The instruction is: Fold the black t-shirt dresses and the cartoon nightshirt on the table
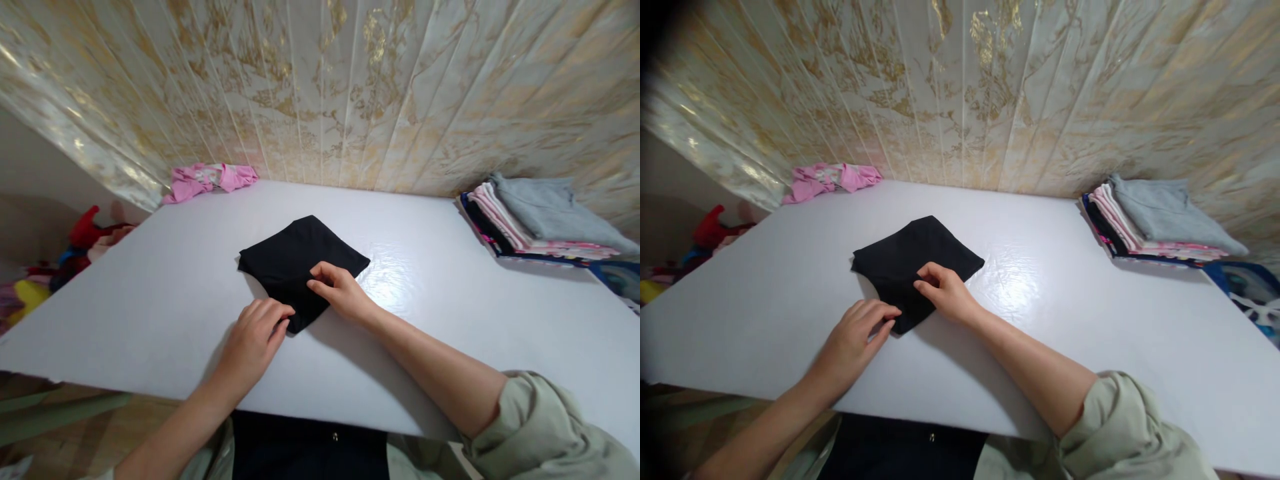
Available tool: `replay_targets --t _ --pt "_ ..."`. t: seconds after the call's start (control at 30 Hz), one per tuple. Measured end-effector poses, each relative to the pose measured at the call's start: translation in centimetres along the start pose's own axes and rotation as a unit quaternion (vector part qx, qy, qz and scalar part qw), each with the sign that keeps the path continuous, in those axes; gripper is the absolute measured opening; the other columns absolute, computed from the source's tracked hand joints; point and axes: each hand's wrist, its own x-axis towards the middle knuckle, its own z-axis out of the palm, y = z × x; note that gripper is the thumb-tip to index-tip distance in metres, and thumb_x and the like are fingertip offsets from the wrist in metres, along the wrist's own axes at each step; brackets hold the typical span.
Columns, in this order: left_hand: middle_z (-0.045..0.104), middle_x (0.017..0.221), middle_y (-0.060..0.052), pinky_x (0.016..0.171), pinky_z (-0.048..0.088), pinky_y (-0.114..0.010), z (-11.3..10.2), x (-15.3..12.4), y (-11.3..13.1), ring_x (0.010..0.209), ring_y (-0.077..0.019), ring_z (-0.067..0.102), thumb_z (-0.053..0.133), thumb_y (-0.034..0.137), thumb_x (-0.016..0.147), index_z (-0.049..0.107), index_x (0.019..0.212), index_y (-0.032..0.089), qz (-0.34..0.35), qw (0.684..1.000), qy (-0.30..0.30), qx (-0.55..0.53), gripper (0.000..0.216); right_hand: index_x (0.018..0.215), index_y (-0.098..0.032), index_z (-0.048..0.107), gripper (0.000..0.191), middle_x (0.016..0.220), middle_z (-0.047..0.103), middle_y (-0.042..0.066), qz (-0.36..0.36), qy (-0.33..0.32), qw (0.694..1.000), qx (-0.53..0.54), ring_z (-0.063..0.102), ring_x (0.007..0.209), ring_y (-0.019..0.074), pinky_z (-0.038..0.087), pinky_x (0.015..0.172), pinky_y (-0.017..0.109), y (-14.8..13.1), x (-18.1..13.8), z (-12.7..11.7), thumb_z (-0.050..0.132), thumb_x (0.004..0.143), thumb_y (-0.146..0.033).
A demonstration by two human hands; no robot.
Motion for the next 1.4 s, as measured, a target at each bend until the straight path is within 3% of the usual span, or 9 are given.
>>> replay_targets --t 0.17,0.27,0.33,0.47,0.63,0.9,1.07,1.3,1.4 --pt "0.064 0.097 -0.003 0.081 0.044 -0.036 0.1 0.9 0.2 0.093 -0.0221 0.057 0.05 0.015 0.086 0.061 0.103 0.024 0.028 0.997 -0.062 0.026 0.022 0.081 -0.02 0.052 0.019 0.069 0.049 -0.005 0.005 0.004 1.0 0.023 0.044 0.061 0.0102 0.034 0.058 0.024 0.0 0.1 0.0 0.06 0.082 -0.037" --pt "0.064 0.092 -0.002 0.08 0.042 -0.036 0.1 1.3 0.3 0.09 -0.0215 0.057 0.049 0.017 0.088 0.062 0.096 0.024 0.042 0.996 -0.072 0.025 0.017 0.081 -0.019 0.053 0.02 0.068 0.049 -0.005 0.013 -0.005 1.0 0.026 0.044 0.062 0.0105 0.034 0.058 0.023 0.0 0.2 -0.1 0.06 0.082 -0.039" --pt "0.063 0.088 -0.001 0.078 0.043 -0.035 0.3 1.3 0.3 0.086 -0.0202 0.057 0.046 0.018 0.089 0.061 0.09 0.024 0.026 0.998 -0.059 0.005 0.016 0.081 -0.019 0.054 0.021 0.068 0.05 -0.005 0.011 -0.006 1.0 0.026 0.044 0.062 0.0105 0.034 0.057 0.024 0.0 0.2 -0.1 0.061 0.081 -0.039" --pt "0.064 0.087 0.0 0.074 0.046 -0.031 0.5 0.8 0.0 0.079 -0.0174 0.06 0.046 0.023 0.09 0.057 0.094 0.023 -0.069 0.995 0.009 -0.073 0.012 0.08 -0.019 0.054 0.019 0.066 0.048 -0.006 0.003 -0.008 1.0 0.02 0.042 0.059 0.0101 0.032 0.055 0.023 -0.1 0.2 -0.2 0.06 0.082 -0.036" --pt "0.064 0.09 0.0 0.075 0.049 -0.031 0.6 -0.2 -0.5 0.079 -0.0163 0.063 0.047 0.028 0.091 0.058 0.097 0.023 -0.105 0.986 -0.001 -0.128 0.013 0.079 -0.019 0.053 0.018 0.066 0.049 -0.005 0.002 -0.013 1.0 0.02 0.043 0.059 0.0103 0.032 0.056 0.024 -0.3 0.1 -0.3 0.06 0.082 -0.035" --pt "0.064 0.105 -0.003 0.084 0.051 -0.032 1.0 -0.4 0.5 0.095 -0.0179 0.061 0.053 0.031 0.09 0.06 0.113 0.026 -0.079 0.989 -0.011 -0.121 0.024 0.08 -0.019 0.054 0.016 0.067 0.05 -0.005 0.005 -0.013 1.0 0.01 0.043 0.061 0.0104 0.032 0.056 0.024 -0.4 0.1 -0.3 0.059 0.082 -0.033" --pt "0.066 0.093 0.0 0.083 0.048 -0.034 0.7 -0.1 1.1 0.092 -0.0194 0.059 0.052 0.027 0.09 0.066 0.1 0.027 -0.022 0.996 -0.026 -0.077 0.017 0.08 -0.019 0.054 0.015 0.067 0.05 -0.005 0.002 -0.014 1.0 0.013 0.043 0.061 0.0105 0.032 0.056 0.024 -0.4 0.0 -0.3 0.059 0.082 -0.033" --pt "0.065 0.09 -0.001 0.073 0.049 -0.03 0.3 -1.0 0.1 0.084 -0.0171 0.062 0.048 0.029 0.09 0.06 0.096 0.023 -0.13 0.984 0.036 -0.114 0.015 0.081 -0.019 0.054 0.015 0.068 0.051 -0.005 0.0 -0.016 1.0 0.003 0.045 0.062 0.0106 0.033 0.058 0.024 -0.2 0.1 -0.3 0.059 0.083 -0.033" --pt "0.063 0.088 -0.001 0.076 0.048 -0.032 0.2 -1.4 0.1 0.086 -0.0186 0.06 0.049 0.026 0.088 0.058 0.09 0.023 -0.105 0.991 0.044 -0.071 0.01 0.081 -0.019 0.054 0.014 0.068 0.051 -0.005 0.001 -0.018 1.0 0.006 0.044 0.061 0.0105 0.033 0.057 0.024 -0.2 0.1 -0.3 0.059 0.083 -0.032"
